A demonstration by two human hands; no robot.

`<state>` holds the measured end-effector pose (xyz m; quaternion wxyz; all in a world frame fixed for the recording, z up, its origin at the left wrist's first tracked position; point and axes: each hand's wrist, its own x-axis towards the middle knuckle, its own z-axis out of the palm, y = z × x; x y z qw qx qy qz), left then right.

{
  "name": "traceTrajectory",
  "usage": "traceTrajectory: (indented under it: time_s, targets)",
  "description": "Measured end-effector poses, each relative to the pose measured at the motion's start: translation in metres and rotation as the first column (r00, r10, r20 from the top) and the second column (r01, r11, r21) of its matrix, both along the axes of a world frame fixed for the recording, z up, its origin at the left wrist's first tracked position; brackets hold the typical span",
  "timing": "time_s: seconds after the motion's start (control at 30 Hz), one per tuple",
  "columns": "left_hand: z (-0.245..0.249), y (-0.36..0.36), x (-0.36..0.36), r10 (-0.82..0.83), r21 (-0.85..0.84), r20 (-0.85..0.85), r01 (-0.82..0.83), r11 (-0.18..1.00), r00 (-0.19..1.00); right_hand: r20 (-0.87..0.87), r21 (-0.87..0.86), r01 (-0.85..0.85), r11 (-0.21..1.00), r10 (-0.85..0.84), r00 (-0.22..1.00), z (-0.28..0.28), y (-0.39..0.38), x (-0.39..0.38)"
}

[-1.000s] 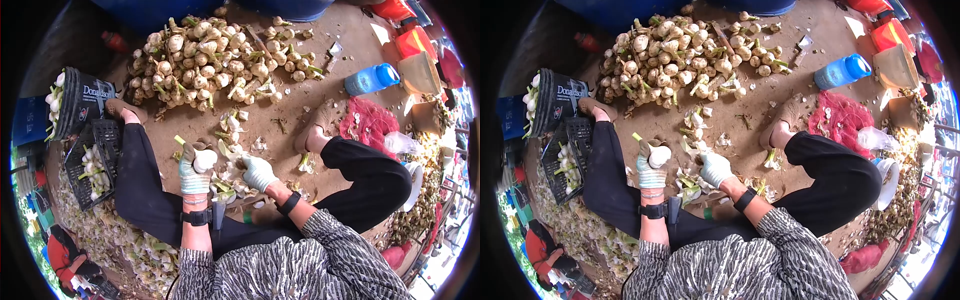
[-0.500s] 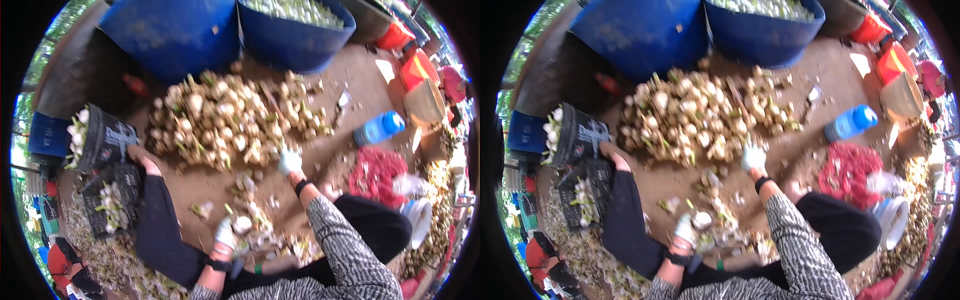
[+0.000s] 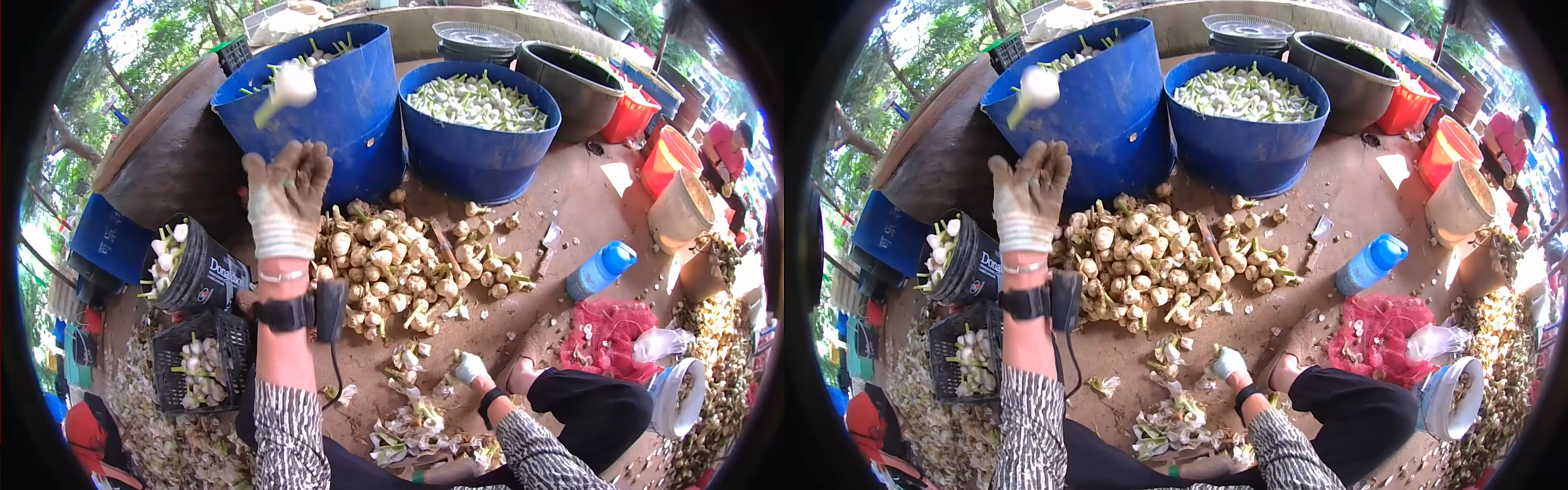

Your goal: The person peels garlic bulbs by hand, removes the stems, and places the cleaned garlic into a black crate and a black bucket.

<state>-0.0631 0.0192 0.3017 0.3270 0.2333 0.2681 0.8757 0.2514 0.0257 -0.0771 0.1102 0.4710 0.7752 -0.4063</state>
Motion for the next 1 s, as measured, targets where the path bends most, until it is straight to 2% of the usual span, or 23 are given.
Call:
traceTrajectory:
  time_s: [0.07,0.1,0.13,0.17,0.2,0.23,0.27,0.3,0.33,0.37,0.4,0.43,0.47,0.53,0.57,0.6,0.63,0.7,0.77,0.8,0.83,0.93,1.0]
  targets:
    - [0.004,0.001,0.013,0.005,-0.155,-0.073,-0.016,0.988,0.997,-0.266,-0.202,0.02,0.979,-0.074,0.961,0.008,-0.012,-0.014]
    - [-0.02,-0.004,0.016,-0.062,-0.26,-0.347,-0.033,0.965,0.936,-0.269,-0.195,0.017,0.981,-0.071,0.961,0.026,-0.016,-0.024]
    - [-0.049,-0.005,0.013,0.019,-0.129,-0.896,-0.3,0.945,0.445,-0.425,-0.422,0.07,0.904,-0.266,0.865,0.06,-0.02,-0.034]
    - [-0.099,-0.029,0.043,-0.15,-0.366,-0.915,-0.613,0.7,0.375,-0.505,-0.633,0.053,0.773,-0.464,0.728,0.092,-0.023,-0.04]
    - [-0.125,-0.061,0.073,-0.315,-0.372,-0.926,-0.632,0.68,0.206,-0.548,-0.622,0.012,0.783,-0.445,0.708,0.111,-0.024,-0.043]
    - [-0.108,-0.09,0.113,-0.602,-0.512,-0.776,-0.746,0.427,0.188,-0.574,-0.556,0.009,0.831,-0.393,0.719,0.129,-0.025,-0.044]
    - [-0.147,-0.112,0.122,-0.601,-0.647,-0.73,-0.614,0.452,0.326,-0.606,-0.488,-0.02,0.872,-0.322,0.727,0.147,-0.027,-0.047]
    - [-0.165,-0.136,0.136,-0.485,-0.685,-0.718,-0.386,0.618,0.499,-0.603,-0.55,-0.041,0.834,-0.362,0.711,0.17,-0.037,-0.051]
    - [-0.173,-0.154,0.153,-0.453,-0.786,-0.536,-0.225,0.577,0.713,-0.589,-0.614,-0.072,0.786,-0.397,0.704,0.182,-0.047,-0.057]
    - [-0.177,-0.167,0.163,-0.425,-0.702,-0.704,-0.47,0.535,0.569,-0.63,-0.52,-0.104,0.848,-0.299,0.717,0.173,-0.057,-0.062]
    - [-0.2,-0.18,0.17,-0.323,-0.577,-0.813,-0.605,0.548,0.484,-0.667,-0.417,-0.14,0.898,-0.198,0.718,0.16,-0.066,-0.062]
    - [-0.179,-0.193,0.171,-0.411,-0.671,-0.742,-0.599,0.438,0.53,-0.655,-0.495,-0.126,0.86,-0.274,0.704,0.155,-0.077,-0.066]
    - [-0.18,-0.206,0.171,-0.321,-0.67,-0.738,-0.584,0.458,0.594,-0.628,-0.572,-0.107,0.813,-0.35,0.695,0.151,-0.085,-0.069]
    - [-0.17,-0.234,0.171,-0.209,-0.685,-0.71,-0.593,0.423,0.672,-0.787,-0.228,-0.368,0.902,0.051,0.615,0.126,-0.088,-0.074]
    - [-0.179,-0.241,0.171,-0.231,-0.727,-0.677,-0.589,0.352,0.699,-0.702,-0.414,-0.321,0.851,-0.074,0.708,0.135,-0.098,-0.083]
    - [-0.182,-0.248,0.173,-0.188,-0.702,-0.701,-0.619,0.351,0.688,-0.572,-0.576,-0.235,0.783,-0.182,0.8,0.143,-0.106,-0.092]
    - [-0.181,-0.261,0.177,-0.155,-0.652,-0.748,-0.673,0.348,0.645,-0.578,-0.572,-0.301,0.763,-0.115,0.808,0.125,-0.101,-0.107]
    - [-0.181,-0.274,0.181,-0.131,-0.666,-0.741,-0.697,0.266,0.658,-0.568,-0.443,-0.242,0.863,-0.061,0.821,0.074,-0.081,-0.136]
    - [-0.178,-0.288,0.177,-0.064,-0.683,-0.724,-0.701,0.203,0.687,-0.501,-0.554,-0.238,0.798,-0.092,0.86,0.112,-0.122,-0.14]
    - [-0.17,-0.296,0.174,-0.043,-0.703,-0.704,-0.687,0.185,0.709,-0.446,-0.577,-0.214,0.788,-0.085,0.891,0.157,-0.145,-0.145]
    - [-0.161,-0.304,0.169,-0.047,-0.725,-0.68,-0.661,0.194,0.732,-0.452,-0.627,-0.276,0.729,-0.052,0.891,0.149,-0.137,-0.153]
    - [-0.158,-0.314,0.158,0.031,-0.753,-0.601,-0.579,0.313,0.798,-0.541,-0.409,-0.524,0.747,0.264,0.799,0.147,-0.13,-0.166]
    - [-0.184,-0.303,0.154,0.306,-0.64,-0.611,-0.683,0.351,0.73,-0.518,-0.046,-0.73,0.682,0.608,0.601,0.147,-0.121,-0.171]
